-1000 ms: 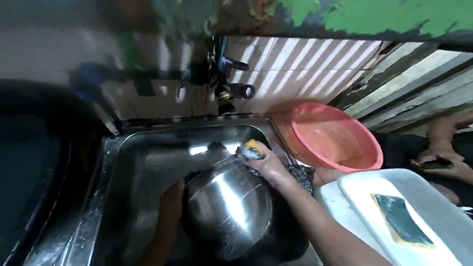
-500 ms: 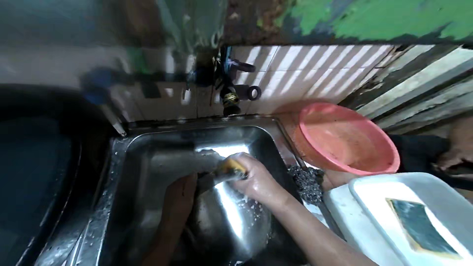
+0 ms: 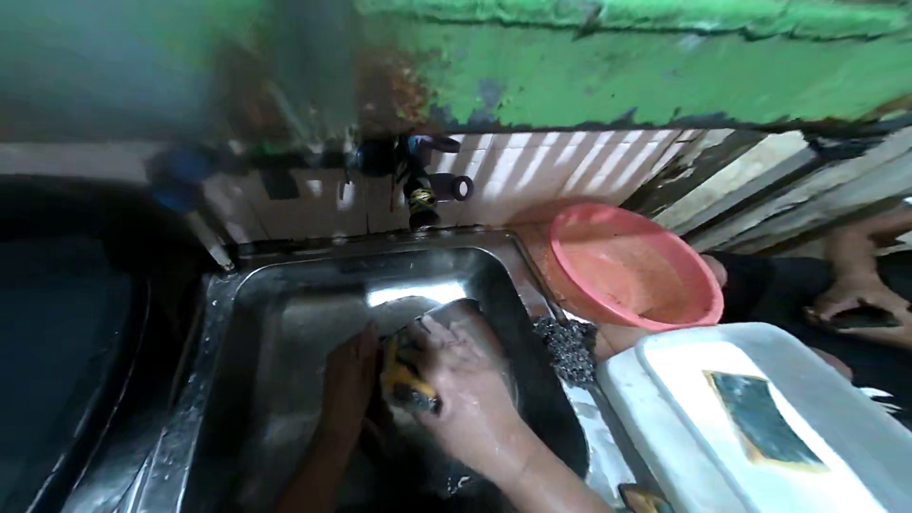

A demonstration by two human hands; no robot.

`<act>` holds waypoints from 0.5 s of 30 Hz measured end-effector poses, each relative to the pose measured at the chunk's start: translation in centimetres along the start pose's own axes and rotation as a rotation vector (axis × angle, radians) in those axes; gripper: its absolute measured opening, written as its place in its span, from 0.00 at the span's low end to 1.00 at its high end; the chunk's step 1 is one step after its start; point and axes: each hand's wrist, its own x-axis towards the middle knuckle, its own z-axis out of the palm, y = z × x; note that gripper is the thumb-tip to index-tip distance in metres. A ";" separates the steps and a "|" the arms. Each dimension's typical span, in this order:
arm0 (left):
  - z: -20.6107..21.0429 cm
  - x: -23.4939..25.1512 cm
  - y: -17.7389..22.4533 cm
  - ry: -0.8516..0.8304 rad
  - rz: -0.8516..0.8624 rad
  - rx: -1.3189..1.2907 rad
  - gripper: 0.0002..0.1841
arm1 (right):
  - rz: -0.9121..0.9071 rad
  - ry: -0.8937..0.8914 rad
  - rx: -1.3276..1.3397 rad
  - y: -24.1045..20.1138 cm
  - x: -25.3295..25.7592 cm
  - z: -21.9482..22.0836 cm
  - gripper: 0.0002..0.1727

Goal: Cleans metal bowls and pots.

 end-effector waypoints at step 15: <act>-1.4 1.9 -2.0 0.007 -0.254 -0.081 0.28 | -0.324 0.145 0.028 1.7 -4.9 2.5 0.16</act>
